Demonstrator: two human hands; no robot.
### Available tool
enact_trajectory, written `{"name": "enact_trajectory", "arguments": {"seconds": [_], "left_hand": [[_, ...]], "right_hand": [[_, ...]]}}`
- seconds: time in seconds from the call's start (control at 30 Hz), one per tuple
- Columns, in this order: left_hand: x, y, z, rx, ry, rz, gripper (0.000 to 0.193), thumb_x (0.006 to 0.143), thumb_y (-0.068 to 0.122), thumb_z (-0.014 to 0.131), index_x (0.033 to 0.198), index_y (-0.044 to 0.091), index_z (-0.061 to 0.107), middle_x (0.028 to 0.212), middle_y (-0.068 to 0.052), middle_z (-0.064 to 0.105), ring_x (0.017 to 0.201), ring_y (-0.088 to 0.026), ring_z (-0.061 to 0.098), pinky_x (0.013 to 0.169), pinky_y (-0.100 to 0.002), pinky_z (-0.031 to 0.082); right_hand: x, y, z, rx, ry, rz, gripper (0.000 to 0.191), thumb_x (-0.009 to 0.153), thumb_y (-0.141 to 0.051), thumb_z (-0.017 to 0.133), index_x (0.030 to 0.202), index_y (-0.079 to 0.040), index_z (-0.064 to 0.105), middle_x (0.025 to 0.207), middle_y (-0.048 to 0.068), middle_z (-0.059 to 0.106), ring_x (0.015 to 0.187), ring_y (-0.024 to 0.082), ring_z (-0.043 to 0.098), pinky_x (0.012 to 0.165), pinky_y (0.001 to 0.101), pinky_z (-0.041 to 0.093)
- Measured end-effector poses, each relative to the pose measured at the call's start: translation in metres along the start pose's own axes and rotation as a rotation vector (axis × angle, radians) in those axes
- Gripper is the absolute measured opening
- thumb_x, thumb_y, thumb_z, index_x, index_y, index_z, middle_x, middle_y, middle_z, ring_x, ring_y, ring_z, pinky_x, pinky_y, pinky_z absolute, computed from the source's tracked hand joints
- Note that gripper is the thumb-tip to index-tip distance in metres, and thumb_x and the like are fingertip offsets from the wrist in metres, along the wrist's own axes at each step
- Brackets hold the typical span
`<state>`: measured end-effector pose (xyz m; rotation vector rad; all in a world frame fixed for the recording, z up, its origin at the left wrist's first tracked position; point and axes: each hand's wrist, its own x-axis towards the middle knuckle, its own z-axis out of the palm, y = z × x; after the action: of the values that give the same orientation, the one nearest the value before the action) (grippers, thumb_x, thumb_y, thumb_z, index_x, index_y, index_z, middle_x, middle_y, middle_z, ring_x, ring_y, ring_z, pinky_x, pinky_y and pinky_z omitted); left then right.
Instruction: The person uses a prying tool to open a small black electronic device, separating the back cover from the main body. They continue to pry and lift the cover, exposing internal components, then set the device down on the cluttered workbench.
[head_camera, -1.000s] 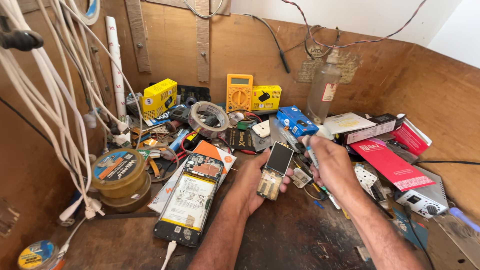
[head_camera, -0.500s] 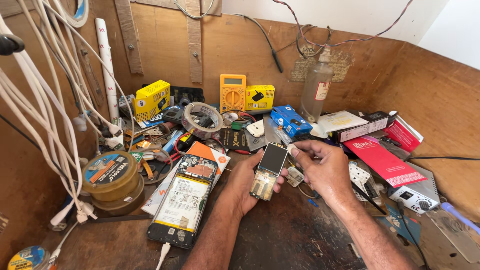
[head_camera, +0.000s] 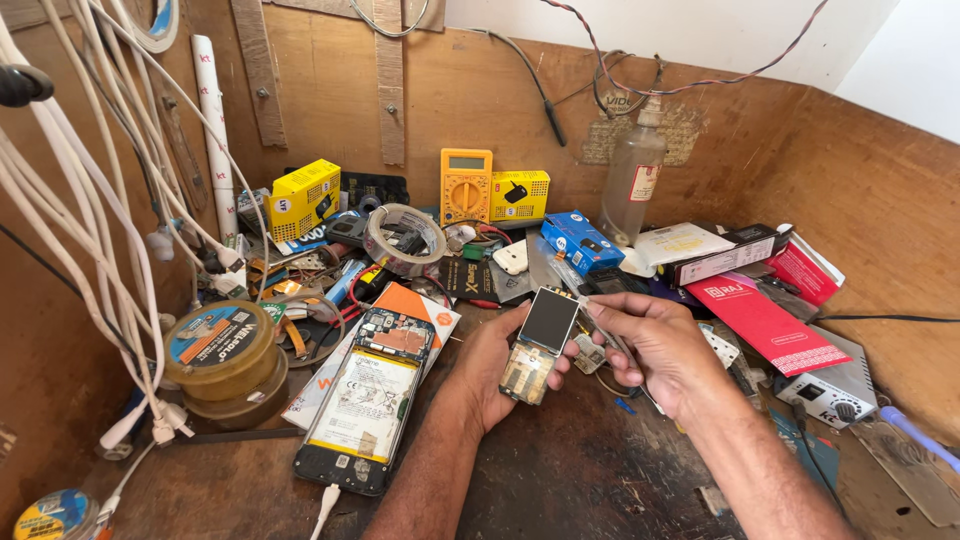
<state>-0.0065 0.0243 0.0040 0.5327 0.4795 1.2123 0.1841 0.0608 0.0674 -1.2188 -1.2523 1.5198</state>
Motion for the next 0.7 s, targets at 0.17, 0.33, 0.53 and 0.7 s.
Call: {"name": "enact_trajectory", "arguments": {"seconds": [0.17,0.33,0.53,0.7], "left_hand": [[0.001,-0.001,-0.001,0.016,0.021,-0.003,0.047,0.11,0.035,0.036,0.125,-0.003,0.061,0.085,-0.017,0.071,0.065,-0.02,0.069,0.051,-0.031,0.057],[0.004,-0.002,-0.002,0.028,0.011,-0.002,0.046,0.11,0.034,0.036,0.125,-0.002,0.061,0.086,-0.017,0.071,0.065,-0.021,0.069,0.052,-0.031,0.058],[0.001,-0.001,-0.002,0.009,0.004,0.0,0.046,0.11,0.034,0.037,0.124,-0.002,0.061,0.086,-0.017,0.071,0.065,-0.02,0.068,0.051,-0.031,0.058],[0.0,0.0,0.001,0.026,0.029,-0.008,0.046,0.11,0.034,0.036,0.124,-0.002,0.061,0.086,-0.017,0.071,0.066,-0.02,0.068,0.052,-0.031,0.057]], "right_hand": [[-0.001,0.0,0.001,0.031,0.011,0.028,0.025,0.089,-0.013,0.071,0.111,-0.001,0.073,0.073,0.005,0.063,0.047,0.008,0.046,0.035,0.0224,0.029],[-0.011,0.002,0.019,-0.339,0.16,-0.254,0.021,0.089,-0.011,0.073,0.107,-0.001,0.076,0.068,0.007,0.066,0.043,0.008,0.046,0.033,0.024,0.03],[-0.012,-0.002,0.015,-0.097,0.059,-0.128,0.021,0.09,-0.01,0.073,0.108,0.0,0.074,0.069,0.006,0.062,0.045,0.007,0.046,0.034,0.0221,0.03],[-0.005,0.004,0.004,0.039,-0.006,-0.027,0.021,0.09,-0.012,0.071,0.109,-0.001,0.071,0.074,0.006,0.062,0.047,0.008,0.046,0.034,0.0215,0.028]]}}
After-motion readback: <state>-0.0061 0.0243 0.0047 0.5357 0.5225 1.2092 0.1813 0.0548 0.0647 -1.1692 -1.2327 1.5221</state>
